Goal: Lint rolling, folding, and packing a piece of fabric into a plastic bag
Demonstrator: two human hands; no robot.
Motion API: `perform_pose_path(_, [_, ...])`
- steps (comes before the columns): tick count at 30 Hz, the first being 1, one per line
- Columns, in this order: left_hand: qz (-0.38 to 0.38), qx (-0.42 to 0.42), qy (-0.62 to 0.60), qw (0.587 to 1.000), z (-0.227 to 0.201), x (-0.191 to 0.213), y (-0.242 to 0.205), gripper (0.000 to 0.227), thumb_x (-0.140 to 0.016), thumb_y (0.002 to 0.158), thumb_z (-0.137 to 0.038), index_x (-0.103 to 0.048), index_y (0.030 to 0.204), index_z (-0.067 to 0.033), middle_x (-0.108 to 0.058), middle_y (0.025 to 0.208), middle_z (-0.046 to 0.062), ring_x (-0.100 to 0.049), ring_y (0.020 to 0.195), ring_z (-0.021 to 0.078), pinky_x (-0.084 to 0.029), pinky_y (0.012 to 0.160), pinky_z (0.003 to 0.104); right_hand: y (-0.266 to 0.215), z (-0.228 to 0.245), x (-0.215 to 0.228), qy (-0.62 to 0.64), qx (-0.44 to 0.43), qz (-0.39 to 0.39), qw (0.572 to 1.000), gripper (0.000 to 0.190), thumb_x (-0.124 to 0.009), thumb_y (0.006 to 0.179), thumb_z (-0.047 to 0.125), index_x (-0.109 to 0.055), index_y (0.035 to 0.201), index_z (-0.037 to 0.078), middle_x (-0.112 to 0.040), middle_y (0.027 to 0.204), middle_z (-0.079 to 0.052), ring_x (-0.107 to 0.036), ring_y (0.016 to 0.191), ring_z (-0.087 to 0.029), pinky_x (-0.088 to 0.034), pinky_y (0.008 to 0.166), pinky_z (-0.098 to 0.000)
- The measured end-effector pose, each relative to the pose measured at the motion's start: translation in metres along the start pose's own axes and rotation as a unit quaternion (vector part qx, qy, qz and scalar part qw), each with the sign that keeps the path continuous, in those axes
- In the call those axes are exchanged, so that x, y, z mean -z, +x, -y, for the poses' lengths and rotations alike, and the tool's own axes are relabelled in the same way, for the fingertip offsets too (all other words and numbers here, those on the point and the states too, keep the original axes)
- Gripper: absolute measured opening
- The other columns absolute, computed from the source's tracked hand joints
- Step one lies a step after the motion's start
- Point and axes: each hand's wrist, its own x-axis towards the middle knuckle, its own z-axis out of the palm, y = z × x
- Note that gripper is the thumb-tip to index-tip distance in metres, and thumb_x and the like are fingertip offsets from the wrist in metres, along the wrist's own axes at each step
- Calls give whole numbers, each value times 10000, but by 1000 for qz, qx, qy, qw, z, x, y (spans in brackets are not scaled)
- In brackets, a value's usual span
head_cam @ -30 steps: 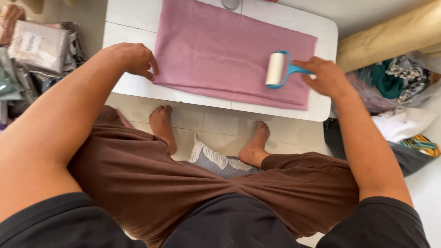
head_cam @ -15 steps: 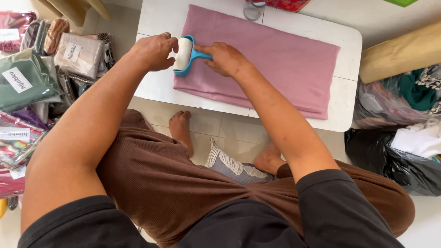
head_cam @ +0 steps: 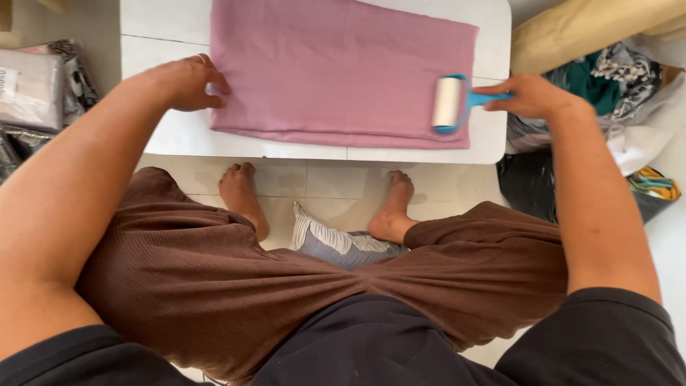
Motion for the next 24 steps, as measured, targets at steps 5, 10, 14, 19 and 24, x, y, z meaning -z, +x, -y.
perform_pose_path(5, [-31,7,93,995,-15,16,-7,337,-571,1041,-371,-673,1345,-268,-640,1335,46,-638,1200,276,-563,968,496,-7,-119,-15,-60,-14,-68,996,467,-627,1014,326,-612,1481,340,-554,1467,-154,-520,1329,-381,-404,1073,-523])
perform_pose_path(10, [-104,-19,113,988,-12,13,4,281,-570,1022,-328,-738,1240,-274,-703,1246,5,-695,1089,289,-594,854,502,4,-109,-29,-44,159,-205,965,457,-684,1064,218,-670,1520,193,-630,1142,-146,-612,968,-355,-430,850,-460])
perform_pose_path(14, [-116,-34,154,981,-9,13,7,307,-555,1005,-343,-724,1256,-291,-694,1252,5,-698,1099,291,-581,878,485,39,-32,-47,-99,228,-129,960,471,-601,1033,358,-626,1496,272,-652,1249,-147,-616,1127,-373,-458,958,-480])
perform_pose_path(19, [-139,-49,131,980,-1,12,2,307,-527,1017,-298,-731,1245,-270,-697,1244,-2,-698,1063,303,-584,808,493,59,107,-75,-101,308,-95,941,475,-577,1037,411,-608,1496,294,-633,1149,-137,-597,1061,-370,-437,956,-470])
perform_pose_path(24, [-311,-160,205,914,26,6,10,327,-548,1034,-200,-738,1300,-211,-670,1409,32,-601,1223,269,-527,922,447,88,264,-129,-9,403,-116,908,441,-593,1047,412,-570,1486,382,-576,971,-93,-596,879,-333,-443,773,-467])
